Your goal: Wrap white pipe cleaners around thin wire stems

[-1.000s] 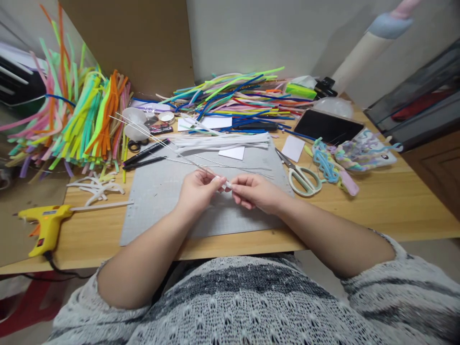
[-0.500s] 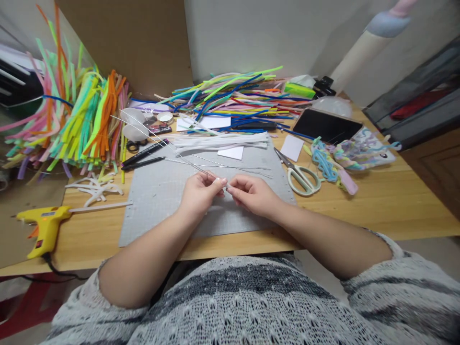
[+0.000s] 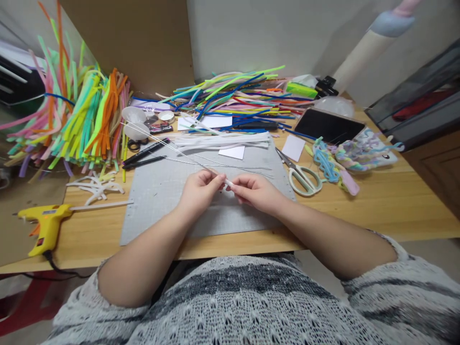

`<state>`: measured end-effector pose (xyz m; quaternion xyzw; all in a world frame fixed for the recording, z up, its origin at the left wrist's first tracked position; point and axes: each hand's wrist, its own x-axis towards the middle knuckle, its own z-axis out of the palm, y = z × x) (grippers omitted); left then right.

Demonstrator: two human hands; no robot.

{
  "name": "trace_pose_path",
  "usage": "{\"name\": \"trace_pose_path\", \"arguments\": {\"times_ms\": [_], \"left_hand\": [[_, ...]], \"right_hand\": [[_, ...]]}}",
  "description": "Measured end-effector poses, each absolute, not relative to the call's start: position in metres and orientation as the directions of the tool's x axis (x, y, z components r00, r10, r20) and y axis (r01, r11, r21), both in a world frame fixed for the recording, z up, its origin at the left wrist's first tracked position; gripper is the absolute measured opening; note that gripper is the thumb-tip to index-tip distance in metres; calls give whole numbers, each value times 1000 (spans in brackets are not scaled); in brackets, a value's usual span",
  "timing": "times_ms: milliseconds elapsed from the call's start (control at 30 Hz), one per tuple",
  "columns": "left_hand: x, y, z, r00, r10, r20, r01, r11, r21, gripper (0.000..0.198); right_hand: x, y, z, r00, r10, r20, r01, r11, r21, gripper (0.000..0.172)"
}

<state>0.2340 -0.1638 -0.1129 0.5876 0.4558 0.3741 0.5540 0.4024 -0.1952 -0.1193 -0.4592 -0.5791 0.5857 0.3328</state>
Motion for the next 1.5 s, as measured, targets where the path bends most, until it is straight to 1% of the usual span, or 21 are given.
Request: {"name": "trace_pose_path", "arguments": {"times_ms": [67,233,300,400,467,567,667,767,867,967,1067,1133,1200,1267,1400,1500], "left_hand": [[234,-164,-113,312,948,-71,137,29,990,28],[235,-163,-114,341,926,-165,11,171,985,26],[235,-163,-115,340,920,-197,-30,220,975,26],[236,-163,-115,347,912,-220,-51,253,966,26],[236,-165,-113,330,927,-175,-13,190,982,26],[235,-169,-110,282,958,-49,86,25,996,26],[234,-172,-109,264,964,32,159,-76,984,22],[235,-172,-112,292,953,80,187,-139,972,18],[236,-171,-112,300,952,68,179,-126,976,16],[237,-170,-110,306,952,19,109,-55,993,17],[237,-168,-107,295,954,-48,55,33,998,19],[236,-166,-106,256,964,-75,53,64,997,21],[234,-164,-105,206,976,-72,62,60,996,22],[233,-162,-105,171,983,-73,53,65,997,23],[230,-159,-106,135,983,-122,-40,129,991,26],[226,-155,-106,35,999,-34,-94,37,995,25]], "right_hand": [[403,-196,-118,-349,927,-139,135,-97,-986,21],[403,-197,-116,-370,922,-115,97,-85,-992,20],[403,-197,-116,-367,925,-97,107,-62,-992,20],[403,-197,-116,-372,925,-72,112,-33,-993,20],[403,-196,-117,-383,921,-79,88,-48,-995,20],[403,-196,-118,-402,909,-109,41,-101,-994,21],[403,-197,-116,-394,909,-140,49,-132,-990,21],[402,-198,-113,-347,924,-163,125,-127,-984,18],[401,-199,-112,-317,934,-167,154,-123,-980,16],[402,-197,-114,-387,897,-215,33,-219,-975,16],[405,-194,-115,-494,823,-281,-125,-387,-913,14],[407,-192,-114,-538,783,-311,-175,-465,-868,15],[408,-191,-114,-556,760,-337,-164,-498,-852,16],[409,-191,-113,-548,758,-354,-118,-489,-864,14],[410,-191,-113,-562,745,-358,-90,-486,-869,17],[412,-189,-115,-582,722,-374,-101,-520,-848,22]]}}
